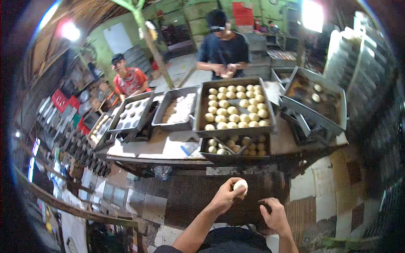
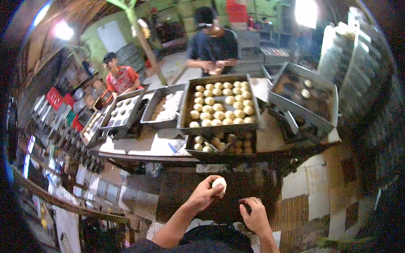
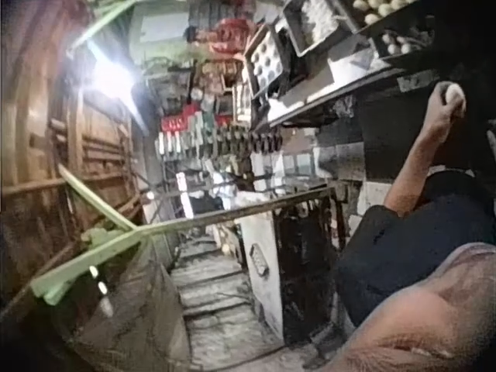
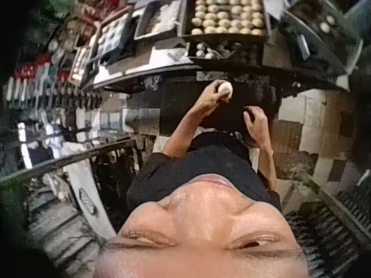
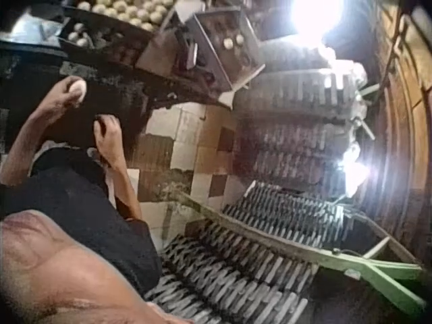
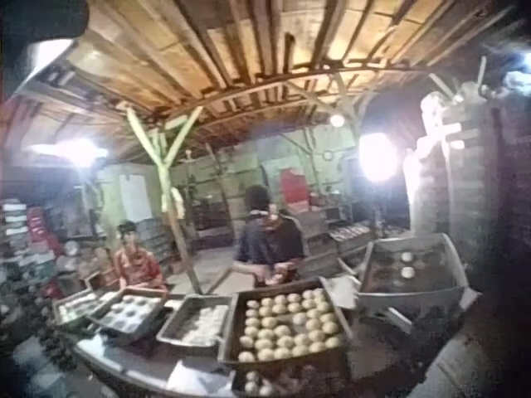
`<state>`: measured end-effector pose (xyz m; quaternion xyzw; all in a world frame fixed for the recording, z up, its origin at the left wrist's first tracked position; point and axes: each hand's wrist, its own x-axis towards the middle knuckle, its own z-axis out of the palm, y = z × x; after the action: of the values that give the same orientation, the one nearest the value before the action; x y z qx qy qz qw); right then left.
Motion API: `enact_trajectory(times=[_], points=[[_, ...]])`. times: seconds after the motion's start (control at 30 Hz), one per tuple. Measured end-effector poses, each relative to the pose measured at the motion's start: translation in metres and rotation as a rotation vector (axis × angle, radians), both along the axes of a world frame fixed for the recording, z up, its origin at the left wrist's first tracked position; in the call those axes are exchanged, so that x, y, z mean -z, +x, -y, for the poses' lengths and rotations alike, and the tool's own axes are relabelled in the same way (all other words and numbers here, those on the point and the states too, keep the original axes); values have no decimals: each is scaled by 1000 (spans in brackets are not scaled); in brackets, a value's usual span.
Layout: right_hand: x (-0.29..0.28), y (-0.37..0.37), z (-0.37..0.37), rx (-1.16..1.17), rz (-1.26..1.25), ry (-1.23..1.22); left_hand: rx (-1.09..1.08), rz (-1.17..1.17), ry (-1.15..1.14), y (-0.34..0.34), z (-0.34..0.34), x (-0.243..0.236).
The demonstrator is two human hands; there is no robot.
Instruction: Filling dough balls with a white substance and arranging them on metal baking trays.
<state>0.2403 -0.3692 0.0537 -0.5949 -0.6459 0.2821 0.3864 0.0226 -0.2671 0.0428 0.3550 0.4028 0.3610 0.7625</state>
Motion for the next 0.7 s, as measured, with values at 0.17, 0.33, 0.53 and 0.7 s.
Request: enact_trajectory(times=[0.17, 0.33, 0.53, 0.7], points=[[-47, -150, -58, 46, -50, 446, -120, -32, 98, -110, 20, -24], [5, -340, -124, -184, 61, 698, -418, -120, 188, -234, 45, 18], [20, -453, -120, -495, -15, 531, -591, 67, 1, -371, 52, 12], [1, -488, -183, -382, 110, 634, -601, -14, -63, -387, -13, -1]])
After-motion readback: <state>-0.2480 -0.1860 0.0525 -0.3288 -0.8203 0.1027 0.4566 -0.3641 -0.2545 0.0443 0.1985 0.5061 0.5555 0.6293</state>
